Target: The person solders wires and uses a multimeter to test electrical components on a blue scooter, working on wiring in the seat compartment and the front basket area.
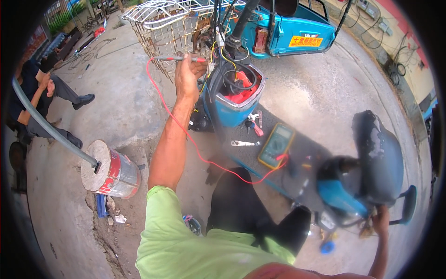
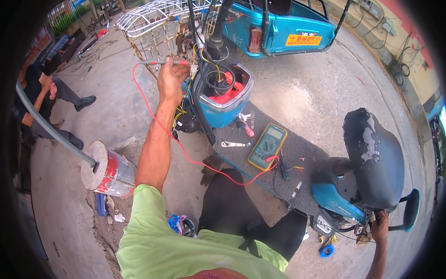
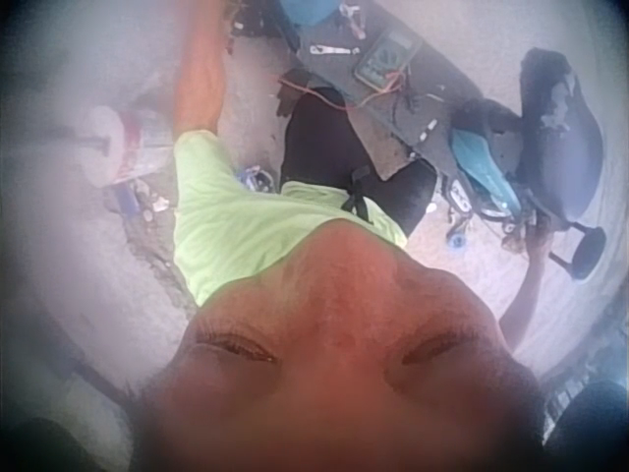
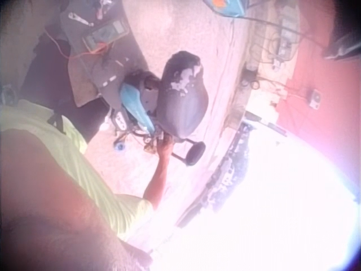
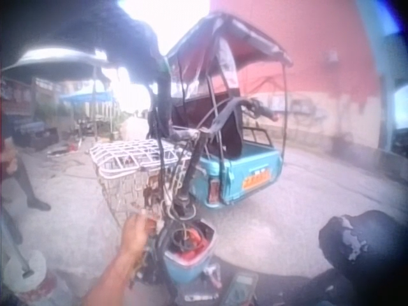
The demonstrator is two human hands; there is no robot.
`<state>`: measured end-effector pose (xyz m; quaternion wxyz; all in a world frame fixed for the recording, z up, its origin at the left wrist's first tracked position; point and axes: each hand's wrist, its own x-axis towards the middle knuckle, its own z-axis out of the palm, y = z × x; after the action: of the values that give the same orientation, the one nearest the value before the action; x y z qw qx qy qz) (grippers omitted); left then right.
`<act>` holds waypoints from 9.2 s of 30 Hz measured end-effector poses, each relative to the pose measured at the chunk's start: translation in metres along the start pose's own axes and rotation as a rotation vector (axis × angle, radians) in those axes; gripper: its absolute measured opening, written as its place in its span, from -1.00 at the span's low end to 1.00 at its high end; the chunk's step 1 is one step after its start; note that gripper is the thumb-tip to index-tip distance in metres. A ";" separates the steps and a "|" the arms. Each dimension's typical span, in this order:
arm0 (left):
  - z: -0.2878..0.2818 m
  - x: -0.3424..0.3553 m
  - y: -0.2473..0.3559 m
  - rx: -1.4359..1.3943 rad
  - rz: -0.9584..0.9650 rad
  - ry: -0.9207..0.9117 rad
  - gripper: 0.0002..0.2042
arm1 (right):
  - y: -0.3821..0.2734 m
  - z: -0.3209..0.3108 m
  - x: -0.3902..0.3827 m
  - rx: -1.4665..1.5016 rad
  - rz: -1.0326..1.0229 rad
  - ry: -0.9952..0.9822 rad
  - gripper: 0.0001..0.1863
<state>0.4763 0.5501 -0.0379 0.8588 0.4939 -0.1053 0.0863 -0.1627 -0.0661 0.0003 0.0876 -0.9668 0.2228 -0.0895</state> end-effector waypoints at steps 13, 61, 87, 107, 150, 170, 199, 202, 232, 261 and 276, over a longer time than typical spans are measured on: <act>0.008 -0.002 0.022 0.528 0.136 -0.112 -0.53 | -0.022 -0.002 0.004 -0.039 0.013 0.002 -0.81; 0.029 0.005 0.047 0.204 -0.046 -0.047 -0.59 | -0.016 -0.001 0.003 -0.073 -0.037 0.008 -0.75; 0.013 0.014 0.035 0.825 0.265 -0.117 -0.57 | -0.004 -0.002 0.001 -0.157 -0.100 -0.016 -0.56; 0.027 0.008 0.062 1.092 0.387 -0.337 -0.58 | -0.007 -0.005 0.002 -0.153 -0.060 -0.029 -0.61; -0.055 0.113 0.012 0.945 0.067 -0.317 -0.41 | 0.012 -0.037 0.006 -0.058 -0.036 -0.216 -0.90; -0.032 0.102 0.017 1.004 0.151 -0.205 -0.44 | -0.001 -0.055 0.056 -0.215 0.314 -0.645 -0.71; -0.033 0.088 0.036 1.028 0.110 -0.120 -0.38 | 0.024 -0.034 -0.024 0.280 0.269 -0.104 -0.75; 0.000 0.058 0.013 1.095 0.153 -0.157 -0.35 | 0.031 -0.032 -0.036 0.340 0.288 -0.064 -0.76; 0.005 0.041 0.033 1.011 0.081 -0.123 -0.37 | 0.029 -0.018 -0.025 0.213 0.151 -0.039 -0.77; -0.005 0.051 0.032 1.038 0.097 -0.116 -0.37 | 0.027 -0.023 -0.016 0.266 0.217 -0.147 -0.73; -0.008 0.052 0.032 1.036 0.098 -0.098 -0.39 | 0.021 -0.030 -0.015 0.384 0.306 -0.172 -0.79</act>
<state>0.5187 0.5750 -0.0015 0.4907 0.8520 -0.1119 0.1441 -0.1911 -0.0818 0.0225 0.3006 -0.8916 0.3371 -0.0334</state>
